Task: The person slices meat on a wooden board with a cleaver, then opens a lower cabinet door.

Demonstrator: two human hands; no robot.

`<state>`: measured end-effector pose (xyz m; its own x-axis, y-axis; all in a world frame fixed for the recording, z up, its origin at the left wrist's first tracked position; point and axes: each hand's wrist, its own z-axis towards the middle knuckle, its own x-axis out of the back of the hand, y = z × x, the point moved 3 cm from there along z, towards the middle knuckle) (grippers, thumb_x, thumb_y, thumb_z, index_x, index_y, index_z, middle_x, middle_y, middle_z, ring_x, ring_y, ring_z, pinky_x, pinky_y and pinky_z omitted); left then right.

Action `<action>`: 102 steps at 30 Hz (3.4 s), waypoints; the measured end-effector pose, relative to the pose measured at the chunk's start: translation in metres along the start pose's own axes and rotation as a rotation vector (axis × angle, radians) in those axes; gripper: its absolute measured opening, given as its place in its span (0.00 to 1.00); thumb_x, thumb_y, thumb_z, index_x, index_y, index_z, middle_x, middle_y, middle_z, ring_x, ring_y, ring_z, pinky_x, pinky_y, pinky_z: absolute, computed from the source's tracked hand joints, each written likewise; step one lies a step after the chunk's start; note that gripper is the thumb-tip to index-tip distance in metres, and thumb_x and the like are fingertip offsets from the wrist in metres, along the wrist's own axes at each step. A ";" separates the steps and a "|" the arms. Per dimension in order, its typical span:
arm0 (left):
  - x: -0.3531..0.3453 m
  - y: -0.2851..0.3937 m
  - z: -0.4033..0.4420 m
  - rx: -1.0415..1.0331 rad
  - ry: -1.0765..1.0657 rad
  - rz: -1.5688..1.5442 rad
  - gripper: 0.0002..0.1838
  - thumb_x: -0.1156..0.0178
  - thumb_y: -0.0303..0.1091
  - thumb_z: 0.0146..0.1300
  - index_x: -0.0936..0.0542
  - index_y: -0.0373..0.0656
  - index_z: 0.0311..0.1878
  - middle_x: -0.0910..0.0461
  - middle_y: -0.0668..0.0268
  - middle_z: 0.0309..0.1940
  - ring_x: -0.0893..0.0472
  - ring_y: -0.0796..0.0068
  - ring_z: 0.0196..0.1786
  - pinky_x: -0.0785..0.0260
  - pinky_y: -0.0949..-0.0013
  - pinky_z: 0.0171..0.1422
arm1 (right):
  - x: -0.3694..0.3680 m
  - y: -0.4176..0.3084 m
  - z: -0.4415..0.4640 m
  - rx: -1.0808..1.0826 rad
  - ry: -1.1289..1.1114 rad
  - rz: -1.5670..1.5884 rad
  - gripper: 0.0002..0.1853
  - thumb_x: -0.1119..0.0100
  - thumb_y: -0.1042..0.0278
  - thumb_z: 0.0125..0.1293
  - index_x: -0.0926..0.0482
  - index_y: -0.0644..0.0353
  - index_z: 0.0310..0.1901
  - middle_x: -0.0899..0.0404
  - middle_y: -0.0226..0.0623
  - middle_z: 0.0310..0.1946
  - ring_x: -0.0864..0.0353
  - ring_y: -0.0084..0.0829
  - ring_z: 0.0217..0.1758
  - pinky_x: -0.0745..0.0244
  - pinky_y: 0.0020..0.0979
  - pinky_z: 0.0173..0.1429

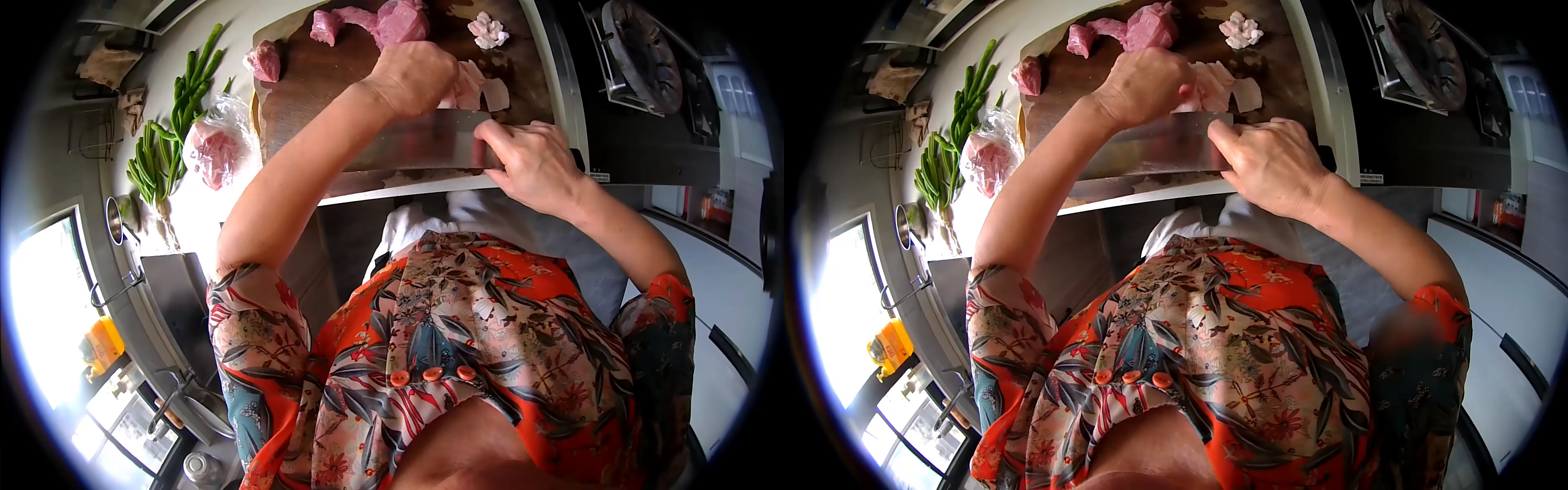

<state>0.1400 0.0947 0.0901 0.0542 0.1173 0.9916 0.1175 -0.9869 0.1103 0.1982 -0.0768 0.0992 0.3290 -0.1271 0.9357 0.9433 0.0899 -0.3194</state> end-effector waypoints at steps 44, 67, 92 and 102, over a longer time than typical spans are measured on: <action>-0.062 0.000 -0.129 0.346 0.926 -0.212 0.08 0.33 0.21 0.48 0.17 0.42 0.33 0.20 0.66 0.33 0.23 0.64 0.35 0.28 0.67 0.39 | -0.019 -0.031 0.029 -0.035 -0.063 0.125 0.06 0.51 0.72 0.66 0.34 0.63 0.41 0.23 0.46 0.20 0.20 0.47 0.24 0.26 0.44 0.27; -0.062 0.004 -0.136 0.379 0.955 -0.227 0.10 0.34 0.22 0.45 0.18 0.43 0.34 0.22 0.64 0.34 0.23 0.59 0.38 0.27 0.63 0.43 | -0.025 -0.046 0.041 -0.003 -0.229 0.136 0.06 0.52 0.78 0.62 0.38 0.67 0.38 0.23 0.47 0.20 0.19 0.48 0.23 0.23 0.43 0.26; -0.062 0.008 -0.131 0.330 0.983 -0.257 0.10 0.34 0.20 0.43 0.18 0.41 0.32 0.23 0.63 0.34 0.24 0.59 0.37 0.28 0.63 0.42 | -0.026 -0.042 0.060 -0.120 -0.361 0.169 0.05 0.56 0.75 0.62 0.36 0.67 0.38 0.22 0.54 0.23 0.18 0.54 0.30 0.24 0.50 0.34; -0.060 0.008 -0.128 0.308 0.975 -0.272 0.11 0.33 0.22 0.42 0.18 0.41 0.32 0.24 0.62 0.32 0.24 0.58 0.37 0.28 0.62 0.42 | -0.031 -0.049 0.072 -0.068 -0.292 0.110 0.06 0.55 0.75 0.62 0.33 0.70 0.35 0.20 0.55 0.22 0.16 0.51 0.30 0.21 0.47 0.34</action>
<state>0.0104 0.0651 0.0398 -0.8154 0.0562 0.5762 0.2599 -0.8538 0.4510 0.1383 -0.0063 0.0964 0.4123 0.1692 0.8952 0.9067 0.0194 -0.4213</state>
